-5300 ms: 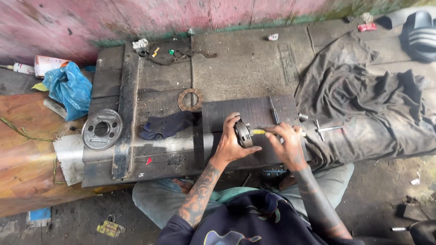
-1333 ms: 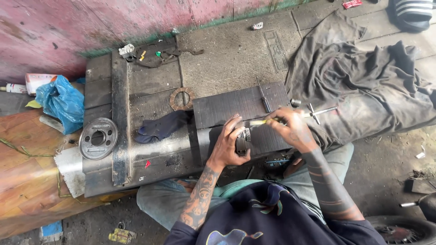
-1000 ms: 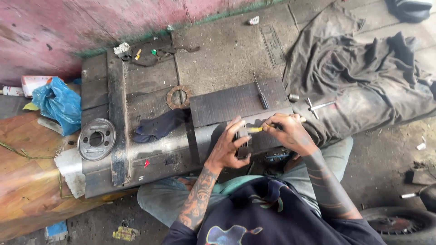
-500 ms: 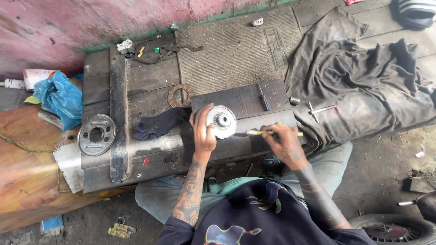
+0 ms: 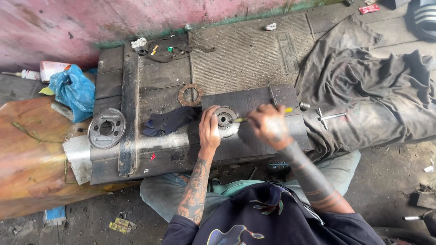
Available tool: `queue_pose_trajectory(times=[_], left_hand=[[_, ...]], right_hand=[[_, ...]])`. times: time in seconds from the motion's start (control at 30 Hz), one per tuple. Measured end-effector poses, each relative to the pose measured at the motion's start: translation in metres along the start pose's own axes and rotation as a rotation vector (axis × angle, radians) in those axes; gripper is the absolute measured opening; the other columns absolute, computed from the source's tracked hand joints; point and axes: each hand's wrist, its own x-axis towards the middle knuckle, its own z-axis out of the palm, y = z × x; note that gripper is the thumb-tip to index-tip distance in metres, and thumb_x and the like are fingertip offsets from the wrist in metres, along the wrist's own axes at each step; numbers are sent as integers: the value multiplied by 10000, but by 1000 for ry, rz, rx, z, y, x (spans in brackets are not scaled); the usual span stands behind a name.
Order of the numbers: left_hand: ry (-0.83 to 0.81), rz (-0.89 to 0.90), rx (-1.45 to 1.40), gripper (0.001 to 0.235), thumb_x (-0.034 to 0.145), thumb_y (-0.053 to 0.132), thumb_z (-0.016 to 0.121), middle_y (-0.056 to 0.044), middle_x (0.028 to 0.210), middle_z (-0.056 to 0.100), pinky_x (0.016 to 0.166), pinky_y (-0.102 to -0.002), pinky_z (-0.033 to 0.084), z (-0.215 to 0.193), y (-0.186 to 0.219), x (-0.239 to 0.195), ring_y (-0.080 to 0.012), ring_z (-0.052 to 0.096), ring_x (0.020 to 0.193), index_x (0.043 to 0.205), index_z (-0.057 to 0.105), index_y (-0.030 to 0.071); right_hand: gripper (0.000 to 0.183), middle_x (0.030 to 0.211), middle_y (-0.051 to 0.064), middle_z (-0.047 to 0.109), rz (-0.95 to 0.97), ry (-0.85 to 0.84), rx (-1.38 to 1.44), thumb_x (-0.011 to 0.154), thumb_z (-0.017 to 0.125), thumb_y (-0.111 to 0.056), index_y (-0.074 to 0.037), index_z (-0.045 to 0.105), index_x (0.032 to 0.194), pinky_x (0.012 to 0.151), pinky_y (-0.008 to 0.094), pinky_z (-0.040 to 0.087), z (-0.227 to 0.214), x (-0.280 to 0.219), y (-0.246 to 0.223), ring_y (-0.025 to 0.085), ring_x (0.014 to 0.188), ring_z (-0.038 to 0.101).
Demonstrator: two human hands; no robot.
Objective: Cleaning a motorcycle clutch assembly using a small brush to remove debris and grease.
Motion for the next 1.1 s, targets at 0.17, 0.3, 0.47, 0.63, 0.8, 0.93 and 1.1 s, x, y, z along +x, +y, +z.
queue_pose_trajectory(times=[0.17,0.3,0.47,0.63,0.8,0.93,1.1], left_hand=[[-217,0,-89,417,1067,240,391,-211,1262,652,1088,-504,423,4,-2,-3,-403,610,1213,1379,602,63],[-382,-9,-81,429,1049,261,434,-200,1283,661,1080,-511,435,-3,18,1,-405,612,1224,1417,584,100],[-444,-41,-90,402,1043,277,437,-176,1274,673,1074,-500,444,-5,20,5,-384,619,1219,1383,595,130],[-434,-60,-119,330,1051,309,429,-159,1237,701,1038,-485,469,-9,35,10,-385,647,1174,1218,638,115],[-475,-115,-155,275,1056,303,427,-129,1212,720,1019,-472,484,-9,37,10,-356,664,1143,1149,627,139],[-463,-120,-156,294,1061,289,409,-147,1216,714,1016,-471,484,-8,44,8,-365,667,1137,1195,614,127],[-280,-45,-34,265,1060,243,480,-185,1210,648,1023,-466,478,-1,21,-4,-367,639,1119,1254,581,94]], right_hand=[[186,854,-32,613,-168,-95,176,858,627,-479,-315,699,911,922,453,352,11,-14,15,202,882,640],[413,882,9,620,-117,-34,149,965,405,-557,-266,698,948,937,483,329,6,-16,53,223,901,650],[257,874,-38,602,-340,73,191,977,482,-481,-339,667,869,963,464,310,27,-19,40,178,914,601],[305,907,-12,579,-275,-54,128,912,484,-536,-285,656,896,916,479,301,6,-2,52,212,904,584],[362,909,-33,582,-308,-135,188,944,411,-596,-329,645,873,885,486,310,22,3,80,202,914,594],[410,879,-24,573,-377,-97,106,919,357,-615,-348,661,859,917,502,296,-2,7,47,201,879,558],[571,844,4,596,-382,-183,182,914,291,-712,-300,675,818,924,517,323,26,18,75,245,880,600]])
